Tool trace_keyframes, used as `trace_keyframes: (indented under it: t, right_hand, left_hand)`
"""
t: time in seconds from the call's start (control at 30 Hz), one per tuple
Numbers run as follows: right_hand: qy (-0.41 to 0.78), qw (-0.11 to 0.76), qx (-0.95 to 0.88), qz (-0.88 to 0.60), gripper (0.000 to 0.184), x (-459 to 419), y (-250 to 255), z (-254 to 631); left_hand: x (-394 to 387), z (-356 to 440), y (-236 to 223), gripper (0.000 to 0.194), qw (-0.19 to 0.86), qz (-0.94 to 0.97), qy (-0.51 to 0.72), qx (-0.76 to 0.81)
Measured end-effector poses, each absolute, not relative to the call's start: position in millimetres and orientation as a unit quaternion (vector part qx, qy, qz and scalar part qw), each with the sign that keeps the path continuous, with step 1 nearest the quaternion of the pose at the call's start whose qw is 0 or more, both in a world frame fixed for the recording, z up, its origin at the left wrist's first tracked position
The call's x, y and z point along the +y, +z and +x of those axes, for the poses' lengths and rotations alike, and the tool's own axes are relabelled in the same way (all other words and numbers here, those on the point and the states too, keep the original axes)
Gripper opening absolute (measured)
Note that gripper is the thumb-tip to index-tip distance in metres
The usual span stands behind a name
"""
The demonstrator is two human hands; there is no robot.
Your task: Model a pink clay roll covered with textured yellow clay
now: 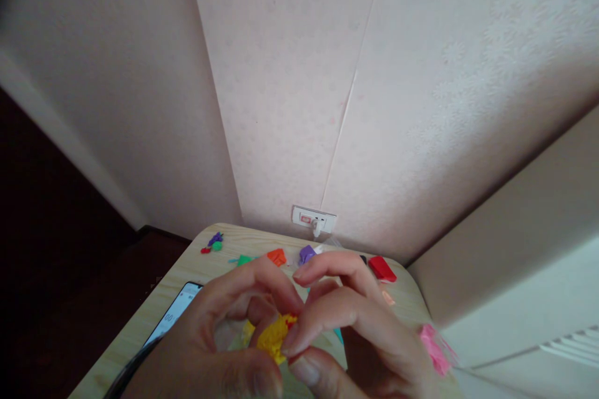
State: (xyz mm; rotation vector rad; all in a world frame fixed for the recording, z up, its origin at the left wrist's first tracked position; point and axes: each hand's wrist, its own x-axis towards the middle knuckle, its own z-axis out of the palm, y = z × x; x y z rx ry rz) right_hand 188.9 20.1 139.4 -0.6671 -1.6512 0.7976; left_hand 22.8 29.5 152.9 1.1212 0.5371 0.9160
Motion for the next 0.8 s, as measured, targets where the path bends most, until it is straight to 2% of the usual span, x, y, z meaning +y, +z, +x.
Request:
trace_keyframes:
  t: [0.23,0.4,0.53,0.67,0.8]
  right_hand:
    - [0.349,0.571,-0.686,-0.287,0.002,19,138,192]
    - [0.355,0.587,-0.665,-0.295,0.009,19,138,190]
    - [0.381,0.587,-0.654,-0.288,0.007,18,137,192]
    - [0.404,0.595,-0.638,-0.274,0.014,19,128,197]
    - [0.387,0.623,-0.61,-0.3,0.012,17,123,199]
  left_hand:
    - [30,23,156,0.025,0.707,0.51,0.427,0.239]
    - [28,26,162,0.023,0.676,0.53,0.417,0.296]
    - [26,24,159,0.022,0.66,0.546,0.428,0.29]
    - [26,21,156,0.014,0.64,0.57,0.424,0.294]
    - [28,20,157,0.009,0.63,0.588,0.41,0.299]
